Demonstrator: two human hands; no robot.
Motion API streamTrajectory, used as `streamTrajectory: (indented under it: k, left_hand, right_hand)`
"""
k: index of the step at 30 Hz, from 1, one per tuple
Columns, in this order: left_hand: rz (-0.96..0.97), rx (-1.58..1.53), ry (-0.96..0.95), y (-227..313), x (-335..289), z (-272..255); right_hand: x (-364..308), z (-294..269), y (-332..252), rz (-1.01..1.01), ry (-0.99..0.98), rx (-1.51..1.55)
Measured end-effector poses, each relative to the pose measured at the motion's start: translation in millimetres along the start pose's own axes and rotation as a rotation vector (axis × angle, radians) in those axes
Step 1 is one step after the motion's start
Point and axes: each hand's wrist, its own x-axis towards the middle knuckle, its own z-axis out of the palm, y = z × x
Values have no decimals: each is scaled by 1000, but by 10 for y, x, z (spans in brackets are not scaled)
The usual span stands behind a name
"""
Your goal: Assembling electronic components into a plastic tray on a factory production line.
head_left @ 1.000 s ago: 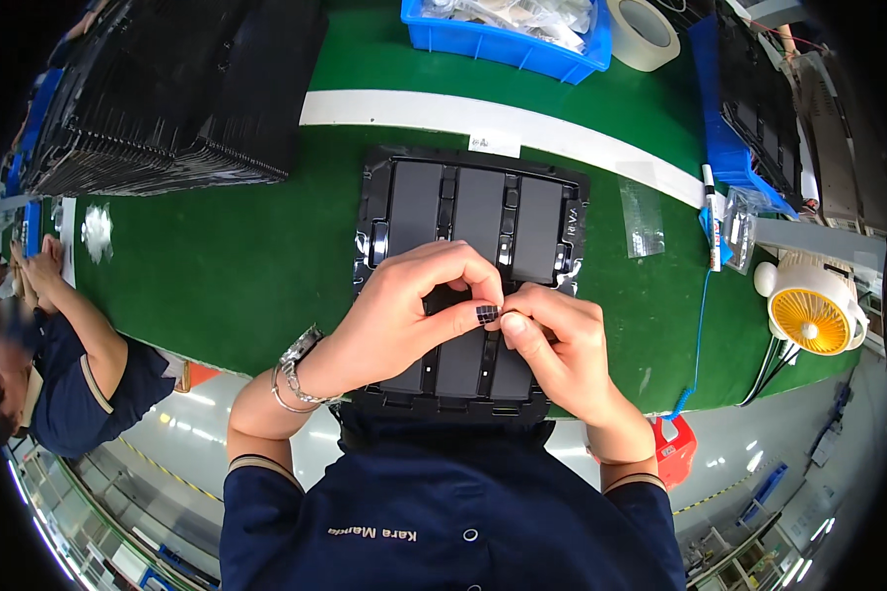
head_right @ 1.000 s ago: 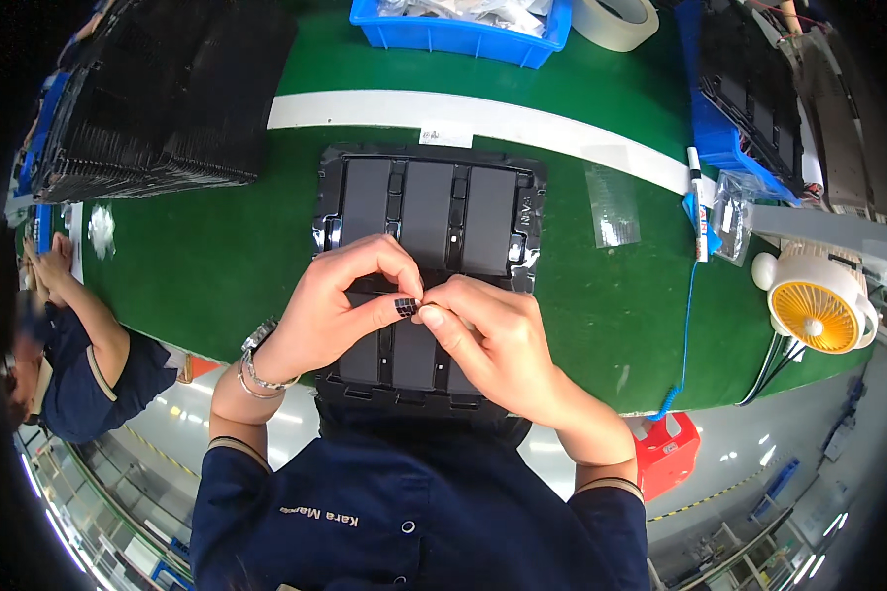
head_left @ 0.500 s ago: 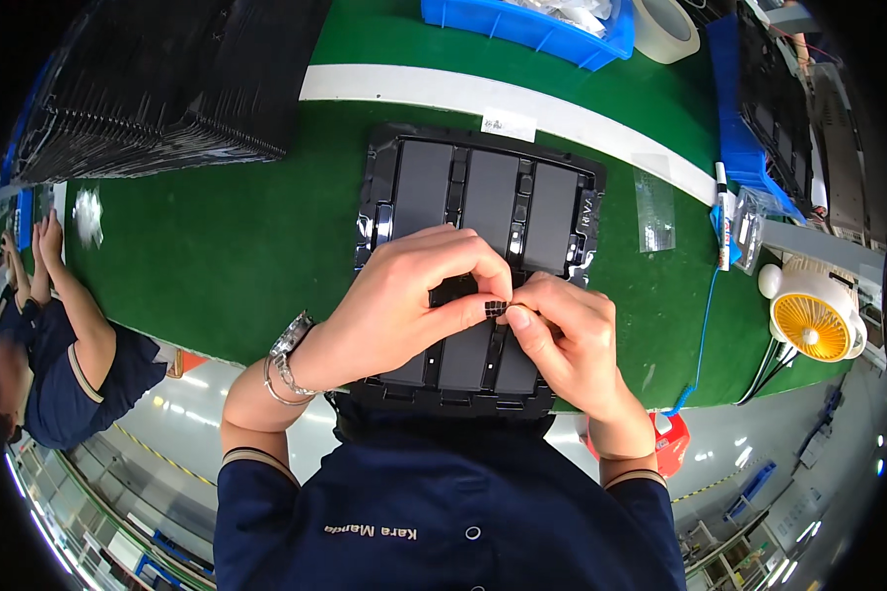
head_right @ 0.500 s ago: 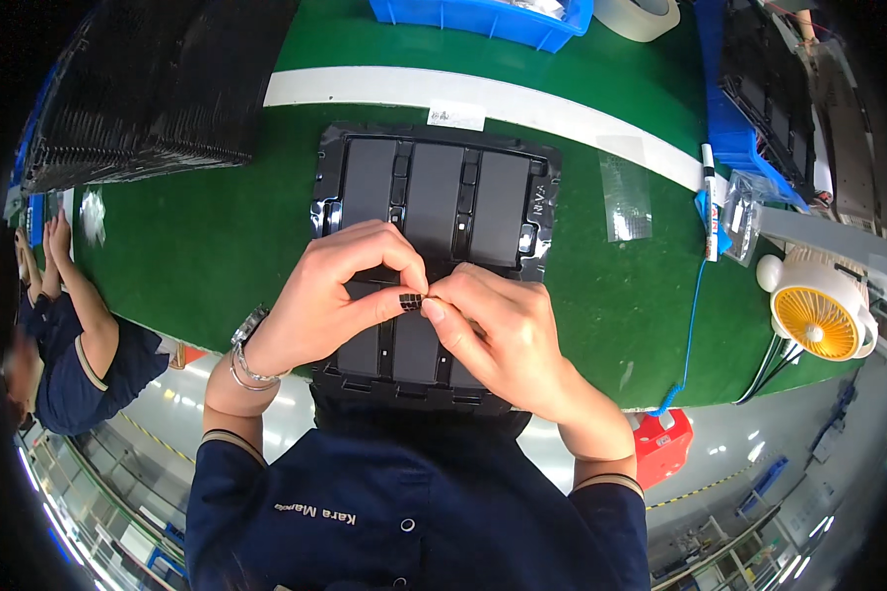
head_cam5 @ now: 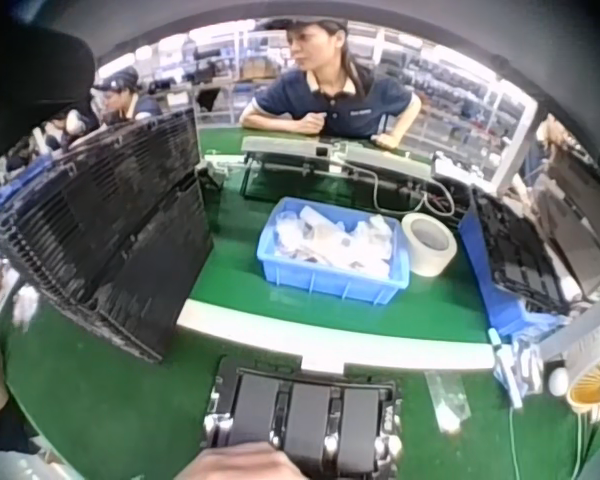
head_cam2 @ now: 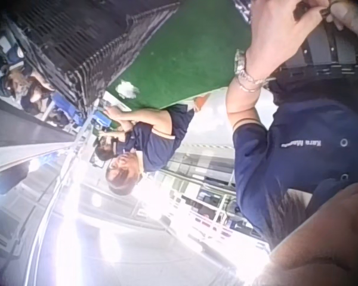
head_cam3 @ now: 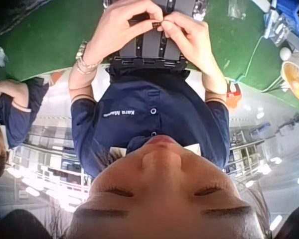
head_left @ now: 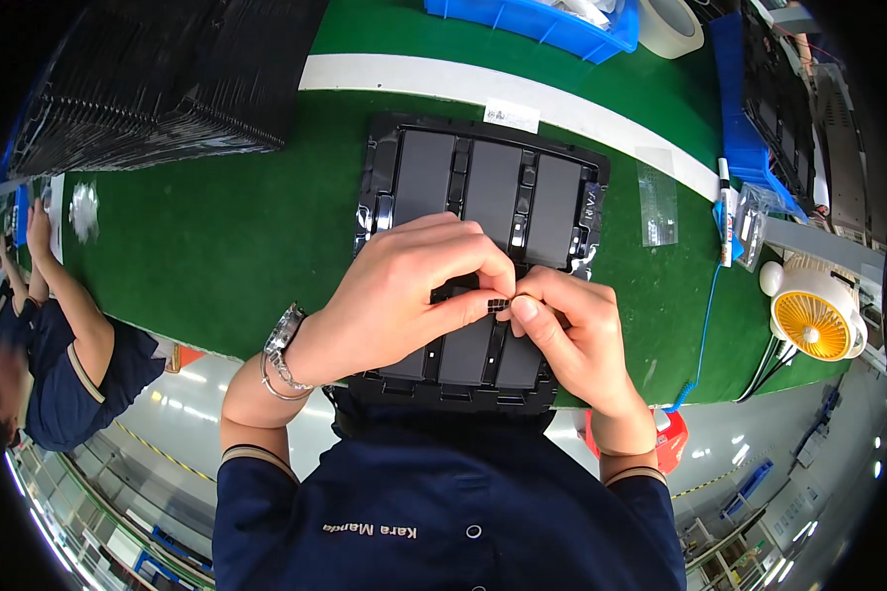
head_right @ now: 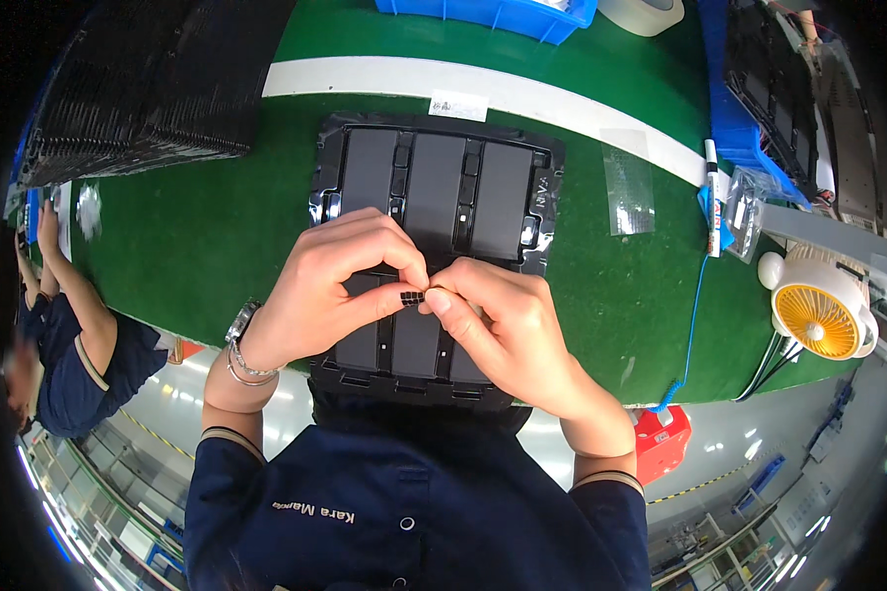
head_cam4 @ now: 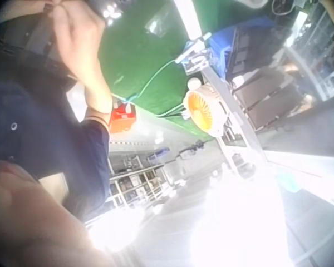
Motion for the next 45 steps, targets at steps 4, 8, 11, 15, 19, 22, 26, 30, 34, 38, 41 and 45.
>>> streamTrajectory:
  k: [4,8,11,15,19,22,26,30,34,38,41,45]
  left_hand:
    - [15,27,-2,-7,-3,4]
    - [6,6,-18,-15,-9,12]
    - [-22,-29,-47,-8,-6,22]
    - [-195,-71,9,23,11,31]
    - [-91,412,64,-52,96,-2]
    - [6,624,13,-91,170,25]
    - [53,744,-63,-112,246,52]
    - [140,780,-18,-154,276,20]
    - [-82,559,32,-146,228,-30]
    - [-452,-217,45,-125,221,42]
    - [-470,-727,22,-99,184,108]
    - [-435,-699,-15,-58,94,128]
  right_hand:
    - [-2,-5,-8,16,-11,-34]
    - [10,-19,-25,-26,-5,-101]
    - [21,-34,-46,-115,25,-215]
    - [42,-59,-36,-235,108,-318]
    - [18,-144,-13,-109,218,-161]
    - [16,-200,42,23,221,31]
    - [10,-251,28,165,170,254]
    - [10,-279,-43,213,145,358]
    - [-16,-285,-82,195,156,330]
    - [-27,-262,6,58,200,124]
    - [-15,-220,13,16,268,28]
    - [9,-194,-5,-7,299,-13]
